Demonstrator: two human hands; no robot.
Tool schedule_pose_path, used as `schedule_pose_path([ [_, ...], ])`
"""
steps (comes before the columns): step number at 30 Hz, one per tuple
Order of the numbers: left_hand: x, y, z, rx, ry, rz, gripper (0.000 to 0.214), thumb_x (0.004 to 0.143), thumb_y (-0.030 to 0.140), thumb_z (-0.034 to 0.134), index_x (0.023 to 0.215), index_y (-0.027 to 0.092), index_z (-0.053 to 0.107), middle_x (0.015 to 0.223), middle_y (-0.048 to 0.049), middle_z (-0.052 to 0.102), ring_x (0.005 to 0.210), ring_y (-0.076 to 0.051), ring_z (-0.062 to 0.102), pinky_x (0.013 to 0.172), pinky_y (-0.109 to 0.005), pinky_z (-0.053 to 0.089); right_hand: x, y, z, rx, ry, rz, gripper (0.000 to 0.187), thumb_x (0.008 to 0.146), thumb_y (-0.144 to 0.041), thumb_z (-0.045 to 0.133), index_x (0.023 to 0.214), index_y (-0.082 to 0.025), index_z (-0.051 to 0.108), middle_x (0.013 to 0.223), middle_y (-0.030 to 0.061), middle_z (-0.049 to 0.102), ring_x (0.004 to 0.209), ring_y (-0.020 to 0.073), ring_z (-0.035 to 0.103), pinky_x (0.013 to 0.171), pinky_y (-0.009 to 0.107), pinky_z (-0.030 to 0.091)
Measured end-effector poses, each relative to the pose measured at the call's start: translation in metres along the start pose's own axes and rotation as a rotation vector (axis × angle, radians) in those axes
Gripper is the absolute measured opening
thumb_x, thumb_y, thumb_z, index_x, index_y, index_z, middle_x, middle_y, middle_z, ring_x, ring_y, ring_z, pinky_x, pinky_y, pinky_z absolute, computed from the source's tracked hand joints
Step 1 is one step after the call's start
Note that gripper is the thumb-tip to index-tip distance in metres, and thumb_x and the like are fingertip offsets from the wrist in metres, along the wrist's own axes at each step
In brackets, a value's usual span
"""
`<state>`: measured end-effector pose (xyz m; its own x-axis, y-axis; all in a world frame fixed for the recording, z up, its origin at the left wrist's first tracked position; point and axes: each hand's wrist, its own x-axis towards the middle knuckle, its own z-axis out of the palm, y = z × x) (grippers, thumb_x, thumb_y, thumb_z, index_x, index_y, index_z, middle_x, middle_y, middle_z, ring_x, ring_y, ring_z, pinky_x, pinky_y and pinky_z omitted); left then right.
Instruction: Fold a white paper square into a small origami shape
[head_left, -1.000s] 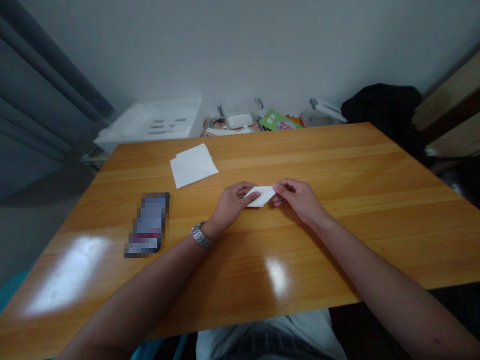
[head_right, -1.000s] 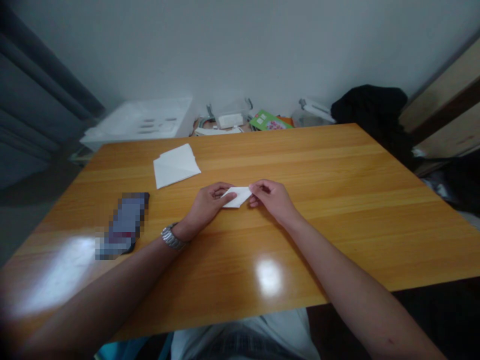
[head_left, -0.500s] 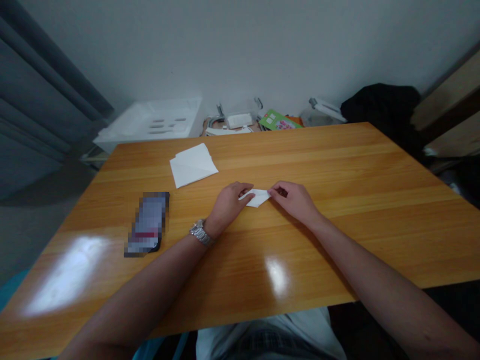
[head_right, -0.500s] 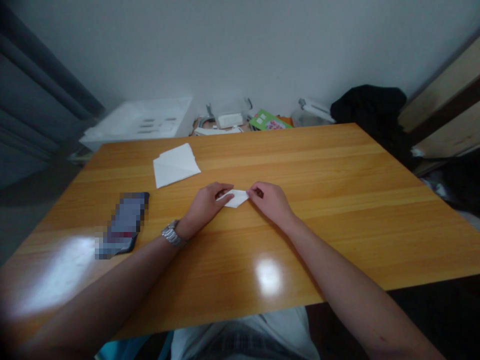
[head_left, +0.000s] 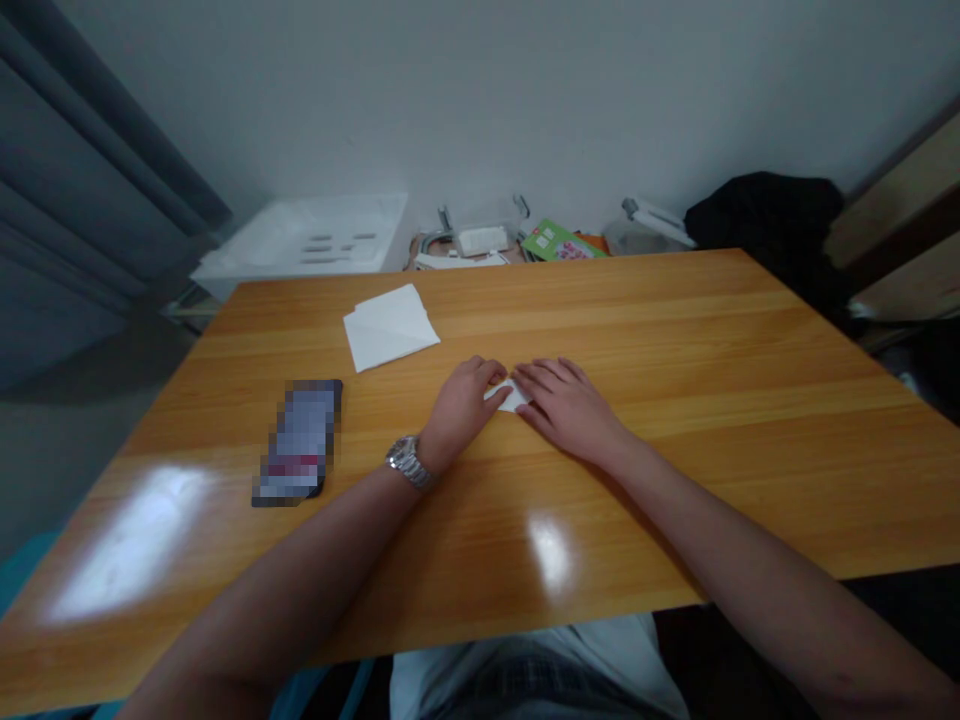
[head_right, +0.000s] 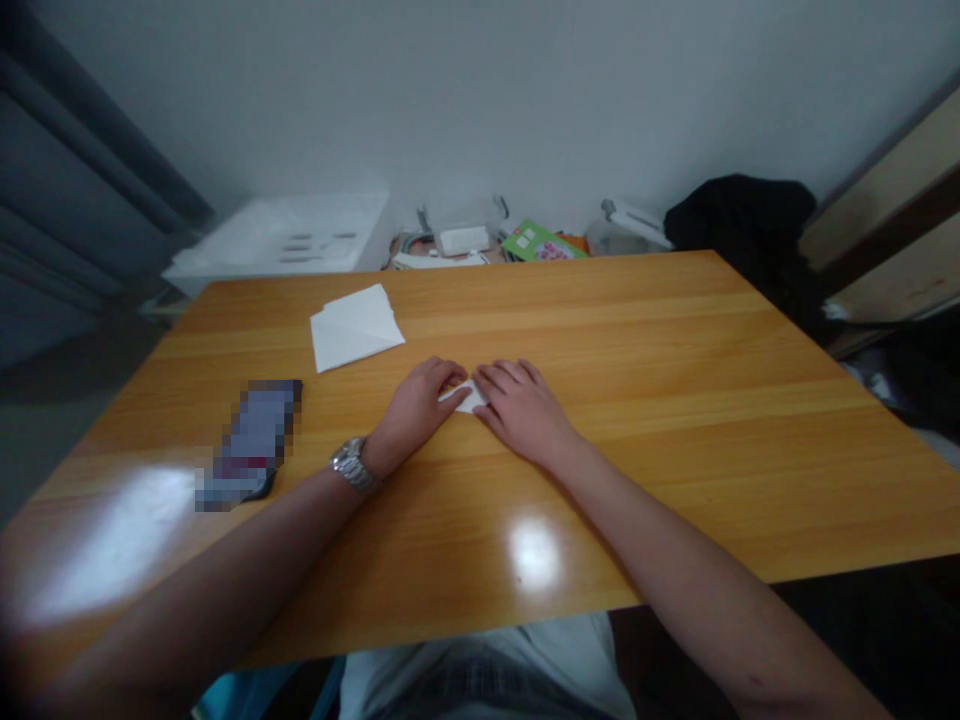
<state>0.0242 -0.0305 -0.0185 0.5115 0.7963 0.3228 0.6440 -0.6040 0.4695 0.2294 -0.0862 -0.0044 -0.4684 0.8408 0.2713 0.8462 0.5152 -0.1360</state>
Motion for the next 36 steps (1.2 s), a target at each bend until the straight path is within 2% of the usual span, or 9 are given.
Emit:
schedule_pose_path([
  [5,-0.004,0.008,-0.005,0.165,-0.037,0.104,0.015,0.102,0.027,0.056,0.105,0.017,0.067,0.106,-0.0082,0.065,0.098,-0.022,0.061,0.091,-0.036,0.052,-0.003,-0.001,0.006,-0.002,-0.058,0.031,0.053,0.106,-0.043,0.041,0.148,-0.014,0.053,0.152,0.0137,0.054,0.143,0.0304,0.044,0.123,0.053,0.027],
  [9,-0.012,0.022,-0.01,0.309,-0.167,0.275,0.021,0.103,0.02,0.051,0.119,0.014,0.064,0.116,-0.0112,0.067,0.108,-0.025,0.062,0.098,-0.038,0.053,-0.005,-0.002,0.007,0.023,-0.084,0.042,0.057,0.106,-0.046,0.037,0.149,-0.012,0.052,0.155,0.0154,0.051,0.148,0.0292,0.04,0.125,0.052,0.024],
  [11,-0.016,0.025,-0.01,0.338,-0.206,0.309,0.026,0.102,0.016,0.051,0.126,0.01,0.061,0.12,-0.0133,0.068,0.112,-0.025,0.064,0.102,-0.038,0.053,-0.006,-0.002,0.007,0.034,-0.096,0.044,0.058,0.106,-0.047,0.037,0.151,-0.012,0.05,0.157,0.0153,0.049,0.149,0.0289,0.039,0.126,0.052,0.024],
  [14,-0.022,0.023,-0.01,0.35,-0.214,0.338,0.034,0.101,0.014,0.05,0.134,0.007,0.057,0.129,-0.0174,0.066,0.121,-0.027,0.063,0.107,-0.039,0.051,-0.007,-0.003,0.007,0.039,-0.112,0.045,0.06,0.106,-0.047,0.036,0.153,-0.011,0.046,0.159,0.0159,0.045,0.15,0.0285,0.038,0.126,0.051,0.024],
  [17,-0.028,0.014,-0.013,0.324,-0.234,0.381,0.04,0.102,0.013,0.046,0.142,0.01,0.051,0.145,-0.0184,0.057,0.135,-0.026,0.057,0.114,-0.04,0.047,-0.007,-0.005,0.007,0.037,-0.131,0.051,0.06,0.107,-0.045,0.032,0.154,-0.01,0.044,0.16,0.0156,0.043,0.151,0.0276,0.036,0.126,0.051,0.024],
  [22,-0.035,0.005,-0.018,0.31,-0.277,0.374,0.043,0.105,0.013,0.038,0.146,0.013,0.048,0.152,-0.0167,0.052,0.141,-0.023,0.052,0.116,-0.039,0.046,-0.008,-0.009,0.006,0.015,-0.131,0.052,0.062,0.108,-0.047,0.029,0.157,-0.011,0.04,0.162,0.0145,0.039,0.152,0.0268,0.034,0.128,0.051,0.019],
  [28,-0.034,0.005,-0.015,0.267,-0.245,0.388,0.043,0.104,0.014,0.038,0.146,0.013,0.05,0.151,-0.0148,0.054,0.14,-0.021,0.053,0.115,-0.036,0.047,-0.011,-0.011,0.007,0.017,-0.161,0.053,0.067,0.106,-0.053,0.028,0.161,-0.013,0.031,0.166,0.0122,0.031,0.155,0.0259,0.026,0.129,0.054,0.01],
  [32,-0.034,0.003,-0.014,0.269,-0.217,0.385,0.041,0.104,0.019,0.043,0.141,0.012,0.055,0.148,-0.0151,0.057,0.133,-0.025,0.059,0.115,-0.041,0.047,-0.013,-0.012,0.009,0.029,-0.193,0.078,0.072,0.105,-0.06,0.027,0.163,-0.016,0.025,0.168,0.0103,0.025,0.157,0.0244,0.023,0.129,0.053,0.01],
  [36,-0.039,0.006,-0.016,0.265,-0.223,0.363,0.043,0.104,0.027,0.045,0.144,0.012,0.054,0.152,-0.0148,0.053,0.137,-0.026,0.055,0.119,-0.045,0.042,-0.016,-0.009,0.008,0.03,-0.202,0.108,0.072,0.105,-0.061,0.023,0.164,-0.02,0.022,0.168,0.0087,0.025,0.157,0.0239,0.022,0.128,0.053,0.011],
])
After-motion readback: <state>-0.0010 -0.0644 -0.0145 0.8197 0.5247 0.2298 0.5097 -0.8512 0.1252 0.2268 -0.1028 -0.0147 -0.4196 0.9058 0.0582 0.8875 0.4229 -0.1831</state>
